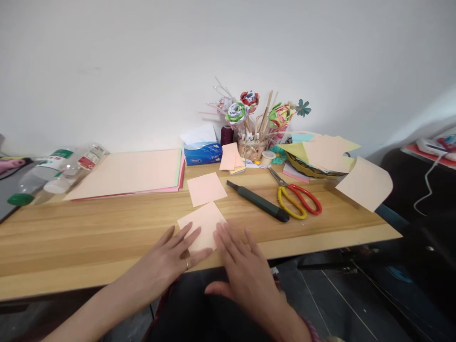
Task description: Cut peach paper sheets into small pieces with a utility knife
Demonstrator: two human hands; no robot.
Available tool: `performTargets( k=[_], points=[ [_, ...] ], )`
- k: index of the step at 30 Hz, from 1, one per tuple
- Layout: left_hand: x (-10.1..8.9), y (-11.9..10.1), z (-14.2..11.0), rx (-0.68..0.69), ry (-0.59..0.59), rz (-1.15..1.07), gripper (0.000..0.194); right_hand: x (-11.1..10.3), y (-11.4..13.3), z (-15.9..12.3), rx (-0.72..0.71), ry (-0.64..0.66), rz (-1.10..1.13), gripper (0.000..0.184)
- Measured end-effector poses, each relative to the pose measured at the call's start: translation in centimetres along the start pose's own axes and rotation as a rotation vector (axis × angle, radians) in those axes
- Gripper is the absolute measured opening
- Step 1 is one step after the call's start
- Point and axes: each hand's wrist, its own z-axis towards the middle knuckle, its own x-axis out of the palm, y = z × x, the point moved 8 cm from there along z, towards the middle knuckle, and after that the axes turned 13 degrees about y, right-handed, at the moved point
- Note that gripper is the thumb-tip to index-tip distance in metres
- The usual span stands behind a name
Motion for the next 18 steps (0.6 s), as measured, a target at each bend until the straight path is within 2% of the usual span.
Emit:
performTargets(
  k=[4,9,15,18],
  points=[
    [0.1,-0.1,0.1,0.018,-0.01,0.021,0.061,0.4,1.2,0.1,-0.052,0.021,0.061,0.082],
    [0.3,0.2,-1.4,0.03,-0.064,0.021,0.06,0.9,0.7,0.0,-0.07,0.082,0.064,0.078],
    [0.6,0.5,-2.7,0.026,-0.078,0.009,0.059,0.6,-0.5,-0.1,0.058,0.059,0.013,0.088],
    [0.4,0.3,-2.6,0.033,-0.106,0.016,0.058,0.4,1.0,0.2,0.001,0.057,0.027,0.092]
  ],
)
